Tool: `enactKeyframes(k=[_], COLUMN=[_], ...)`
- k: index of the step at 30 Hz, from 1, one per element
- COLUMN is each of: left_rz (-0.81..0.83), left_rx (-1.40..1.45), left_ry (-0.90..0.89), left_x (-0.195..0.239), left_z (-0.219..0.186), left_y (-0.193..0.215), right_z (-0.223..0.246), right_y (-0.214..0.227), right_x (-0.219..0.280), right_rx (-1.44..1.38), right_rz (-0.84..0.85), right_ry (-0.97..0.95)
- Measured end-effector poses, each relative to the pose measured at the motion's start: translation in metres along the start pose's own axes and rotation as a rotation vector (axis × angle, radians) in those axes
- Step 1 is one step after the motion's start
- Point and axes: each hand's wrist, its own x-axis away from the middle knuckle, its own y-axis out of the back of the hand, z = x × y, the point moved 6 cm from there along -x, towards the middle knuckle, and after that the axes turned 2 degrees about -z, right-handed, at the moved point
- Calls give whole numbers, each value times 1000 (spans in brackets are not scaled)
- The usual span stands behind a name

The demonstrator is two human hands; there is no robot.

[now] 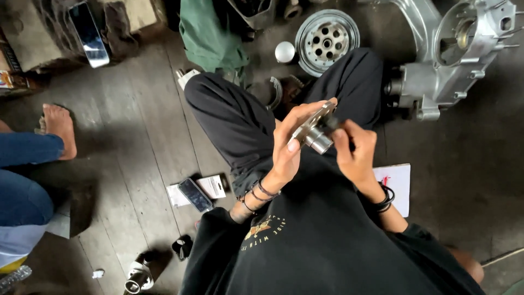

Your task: Assembling and inspecting motorcycle engine components, specifically a gear and shaft assembly.

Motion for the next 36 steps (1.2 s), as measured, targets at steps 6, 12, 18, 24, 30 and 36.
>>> enactKeyframes(k=[6, 12, 18, 24, 30, 36], left_rz=[34, 85, 132, 78, 40, 67], left_rx=[-10, -13, -53, -54, -16, -11], left_ry=[11, -2, -28, -55, -54, -48], left_x=[9, 15, 13, 21, 30, 31], left_z=[-2, -8, -15, -19, -24, -14], left_y=[-6, -21, -22, -23, -26, -24], right_z=[9, 25, 27, 18, 27, 26], right_y=[2, 20, 14, 9, 21, 14], right_x=[10, 6, 18, 26, 17, 35], right_rx=[-6, -5, -41, -50, -62, -40], right_rz=[10, -102, -63, -29, -61, -38], right_ry=[-7, 24, 57, 61, 72, 65])
